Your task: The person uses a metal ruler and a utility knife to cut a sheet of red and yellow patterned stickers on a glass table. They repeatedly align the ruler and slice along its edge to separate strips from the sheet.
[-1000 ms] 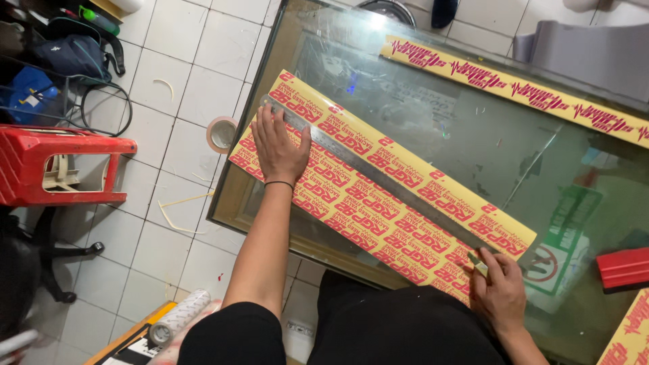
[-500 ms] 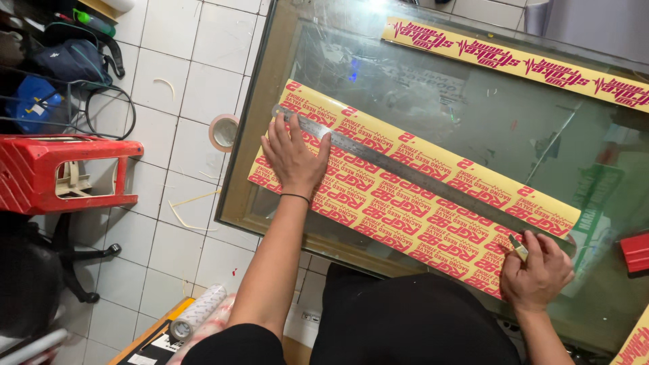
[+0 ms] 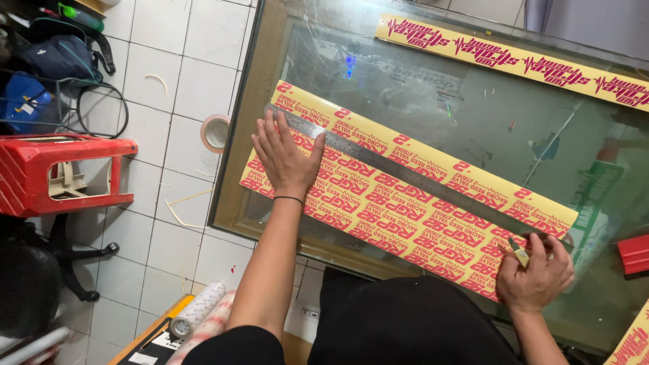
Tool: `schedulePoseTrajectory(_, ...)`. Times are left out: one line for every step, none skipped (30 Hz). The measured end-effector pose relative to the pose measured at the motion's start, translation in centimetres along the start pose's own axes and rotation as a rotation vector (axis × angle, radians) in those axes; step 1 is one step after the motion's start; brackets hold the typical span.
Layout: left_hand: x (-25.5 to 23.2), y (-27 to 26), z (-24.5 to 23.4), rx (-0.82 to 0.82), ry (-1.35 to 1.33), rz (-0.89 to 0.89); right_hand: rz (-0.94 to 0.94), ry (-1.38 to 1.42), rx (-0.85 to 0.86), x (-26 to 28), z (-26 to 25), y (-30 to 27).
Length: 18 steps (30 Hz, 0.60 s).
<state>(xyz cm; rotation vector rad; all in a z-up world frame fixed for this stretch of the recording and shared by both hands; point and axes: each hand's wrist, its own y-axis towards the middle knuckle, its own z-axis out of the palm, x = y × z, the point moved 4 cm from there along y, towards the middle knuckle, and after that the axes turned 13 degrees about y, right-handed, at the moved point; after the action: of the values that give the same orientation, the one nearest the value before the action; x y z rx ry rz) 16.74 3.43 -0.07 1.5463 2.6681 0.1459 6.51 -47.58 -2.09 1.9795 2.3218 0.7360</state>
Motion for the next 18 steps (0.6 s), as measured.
schedulePoseTrajectory(-0.1,0.2,0.0,-0.002,-0.002,0.002,0.001,-0.001,-0.003,-0.2,0.1,0.0)
schedulePoseTrajectory(-0.2,0.4,0.0,0.0,-0.011,-0.006,-0.002,0.008,0.001,-0.3,0.2,0.0)
schedulePoseTrajectory(0.0,0.2,-0.1,0.009,-0.015,-0.019,-0.008,0.02,0.014,-0.5,0.2,-0.2)
schedulePoseTrajectory(0.1,-0.2,0.0,0.012,-0.011,-0.022,-0.009,0.022,0.019,-0.5,-0.1,-0.4)
schedulePoseTrajectory(0.1,0.0,0.2,0.013,0.005,-0.018,-0.007,0.023,0.019,-0.4,-0.1,-0.3)
schedulePoseTrajectory(0.1,0.2,0.3,0.014,0.022,-0.014,-0.005,0.023,0.019,-0.4,-0.1,-0.3)
schedulePoseTrajectory(0.1,0.3,0.3,0.014,0.023,-0.014,-0.005,0.024,0.02,-0.8,-0.1,-0.3)
schedulePoseTrajectory(0.1,0.5,0.4,0.03,0.015,-0.015,0.009,0.055,0.034,-1.3,0.0,-0.5)
schedulePoseTrajectory(0.2,0.3,0.5,0.051,0.008,-0.015,0.024,0.086,0.052,-1.8,-0.1,-0.8)
schedulePoseTrajectory(0.2,0.2,0.6,0.056,0.01,-0.015,0.026,0.085,0.056,-2.3,-0.3,-1.3)
schedulePoseTrajectory(0.2,0.2,0.6,0.048,0.009,-0.014,0.035,0.059,0.062,-2.8,-0.3,-1.6)
schedulePoseTrajectory(0.2,0.2,0.6,0.039,0.008,-0.013,0.045,0.033,0.068,-3.3,-0.3,-1.9)
schedulePoseTrajectory(0.2,0.3,0.5,0.039,0.009,-0.012,0.046,0.034,0.068,-3.3,-0.3,-1.9)
schedulePoseTrajectory(0.1,0.3,0.4,0.027,0.007,-0.011,0.042,0.025,0.072,-3.2,-0.2,-1.8)
schedulePoseTrajectory(0.0,0.2,0.3,0.019,0.005,-0.007,0.04,0.015,0.079,-3.2,-0.4,-1.9)
schedulePoseTrajectory(0.1,0.2,0.3,0.022,0.006,-0.005,0.043,0.013,0.081,-3.1,-0.3,-1.9)
schedulePoseTrajectory(0.1,0.3,0.4,0.036,0.006,-0.009,0.054,0.014,0.064,-3.1,-0.2,-1.8)
schedulePoseTrajectory(0.1,0.3,0.4,0.049,0.006,-0.014,0.064,0.015,0.048,-3.0,-0.1,-1.8)
